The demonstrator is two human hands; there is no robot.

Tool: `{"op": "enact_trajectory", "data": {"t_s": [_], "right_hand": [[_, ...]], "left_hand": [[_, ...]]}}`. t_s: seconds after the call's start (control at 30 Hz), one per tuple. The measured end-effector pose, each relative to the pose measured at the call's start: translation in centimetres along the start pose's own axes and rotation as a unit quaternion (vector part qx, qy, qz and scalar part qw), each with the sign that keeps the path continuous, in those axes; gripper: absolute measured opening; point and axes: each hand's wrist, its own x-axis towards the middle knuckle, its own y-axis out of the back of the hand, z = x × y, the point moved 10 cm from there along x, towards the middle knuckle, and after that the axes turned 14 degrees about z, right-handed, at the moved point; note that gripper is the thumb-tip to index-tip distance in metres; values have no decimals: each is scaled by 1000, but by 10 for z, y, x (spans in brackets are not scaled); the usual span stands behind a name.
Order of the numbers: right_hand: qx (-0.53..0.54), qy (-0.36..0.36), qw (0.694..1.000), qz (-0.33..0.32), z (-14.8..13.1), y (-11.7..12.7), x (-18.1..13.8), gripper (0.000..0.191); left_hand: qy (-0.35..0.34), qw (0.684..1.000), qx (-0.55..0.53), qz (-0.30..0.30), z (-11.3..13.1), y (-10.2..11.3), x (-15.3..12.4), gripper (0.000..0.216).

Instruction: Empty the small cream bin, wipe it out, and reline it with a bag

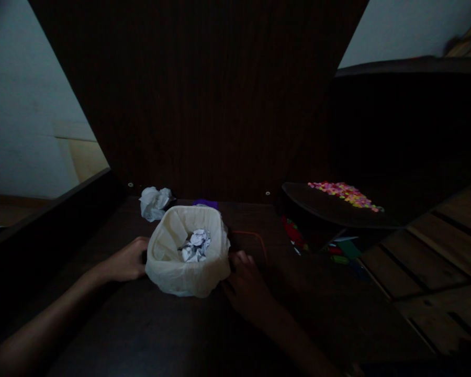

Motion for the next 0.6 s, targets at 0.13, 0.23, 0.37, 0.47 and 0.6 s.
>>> {"op": "enact_trajectory", "data": {"t_s": [0.13, 0.23, 0.37, 0.47, 0.6], "right_hand": [[11, -2, 1000, 17, 0, 17, 9, 19], [36, -11, 999, 30, 0, 27, 13, 21], [30, -20, 999, 8, 1, 20, 12, 16], [24, -11, 1000, -4, 2, 6, 11, 16], [36, 19, 999, 14, 1, -5, 11, 24]], "left_hand": [[39, 998, -46, 8, -1, 5, 1, 22], [68, 996, -61, 22, -1, 9, -1, 26], [93, 992, -81, 35, 5, 14, -4, 34], [86, 991, -98, 37, 12, 15, -7, 45], [92, 989, -102, 55, 15, 15, -13, 47]]}}
